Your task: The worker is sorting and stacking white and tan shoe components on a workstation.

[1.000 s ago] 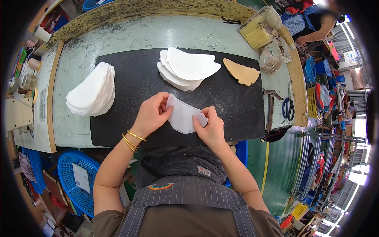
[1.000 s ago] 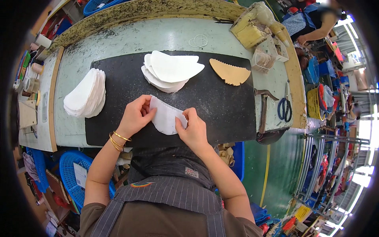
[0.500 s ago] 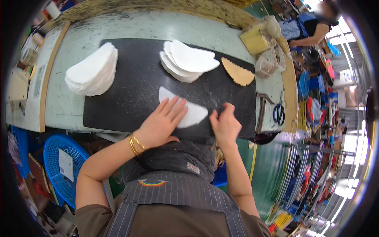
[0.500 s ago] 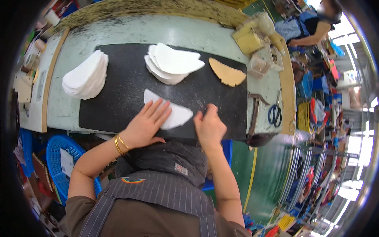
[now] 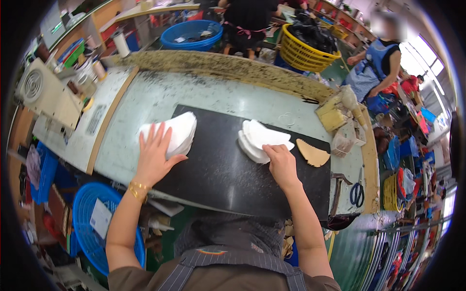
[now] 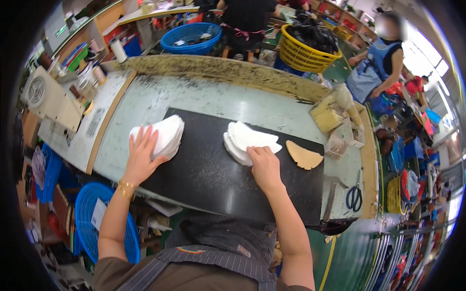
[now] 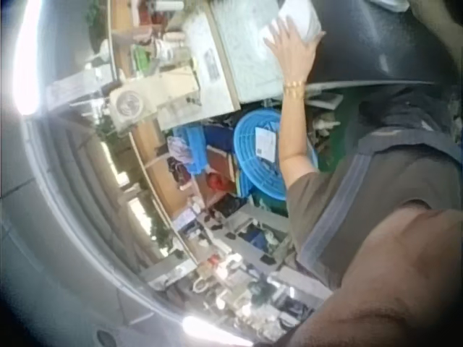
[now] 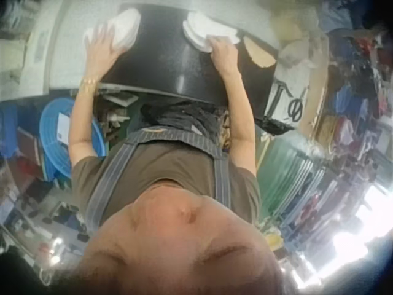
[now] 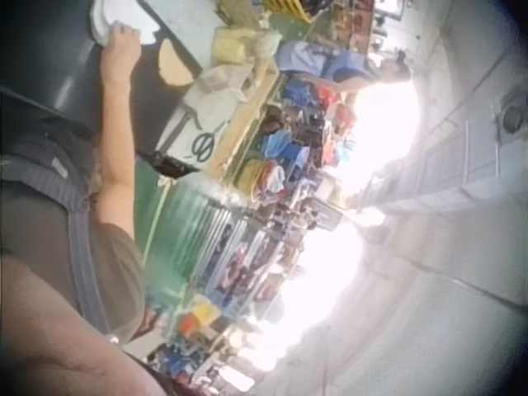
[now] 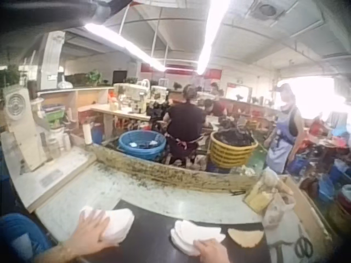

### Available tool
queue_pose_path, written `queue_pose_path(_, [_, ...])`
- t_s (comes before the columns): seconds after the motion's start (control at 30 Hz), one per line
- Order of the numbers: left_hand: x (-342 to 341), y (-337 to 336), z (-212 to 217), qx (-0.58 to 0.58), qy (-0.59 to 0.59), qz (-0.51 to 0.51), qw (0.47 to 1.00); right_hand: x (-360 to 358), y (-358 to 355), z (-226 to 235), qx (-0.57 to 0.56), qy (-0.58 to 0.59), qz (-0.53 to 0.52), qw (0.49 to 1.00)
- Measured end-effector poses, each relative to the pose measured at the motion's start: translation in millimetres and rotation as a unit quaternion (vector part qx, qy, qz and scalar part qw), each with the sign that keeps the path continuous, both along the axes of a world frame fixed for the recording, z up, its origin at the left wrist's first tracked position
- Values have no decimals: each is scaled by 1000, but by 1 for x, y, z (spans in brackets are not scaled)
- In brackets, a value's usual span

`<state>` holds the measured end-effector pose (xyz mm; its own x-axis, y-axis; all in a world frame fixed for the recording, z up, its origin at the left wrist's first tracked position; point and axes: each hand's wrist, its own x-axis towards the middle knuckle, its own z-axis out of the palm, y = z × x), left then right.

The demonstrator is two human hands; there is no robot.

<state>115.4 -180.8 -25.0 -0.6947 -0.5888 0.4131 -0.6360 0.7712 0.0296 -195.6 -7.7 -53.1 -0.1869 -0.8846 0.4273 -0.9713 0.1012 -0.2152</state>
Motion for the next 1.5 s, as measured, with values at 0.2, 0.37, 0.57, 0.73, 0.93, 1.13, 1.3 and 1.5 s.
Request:
queue_pose_path(0.2, [-86,28,24,99,275,-169,941,-29,-13,18,29,-291,-41,955])
queue_pose_path(0.37, [-165,34,-22,228,304,-223,898,-41,-20,12,60,-481,-83,870])
queue_pose_path(0.57, [-208,40,-27,704,447,-52,549,-38,-17,8,-27,-475,-72,876])
queue_pose_path(0.73, [-207,22,-22,755,391,-12,527,-22,-26,4,-95,-170,96,976])
queue_pose_path(0.93, [-209,12,-49,709,360,-26,605,-19,-31,-7,-57,-240,111,963])
queue_pose_path(1.13, [-218,16,-44,655,381,-9,652,-29,-28,1,-78,-227,75,968])
queue_pose_path(1.3, [-220,22,-43,643,395,-12,656,-35,-35,-5,-59,-284,42,956])
queue_pose_path(1.5, [-217,23,-49,677,442,-12,588,-44,-32,-4,22,-444,-30,895])
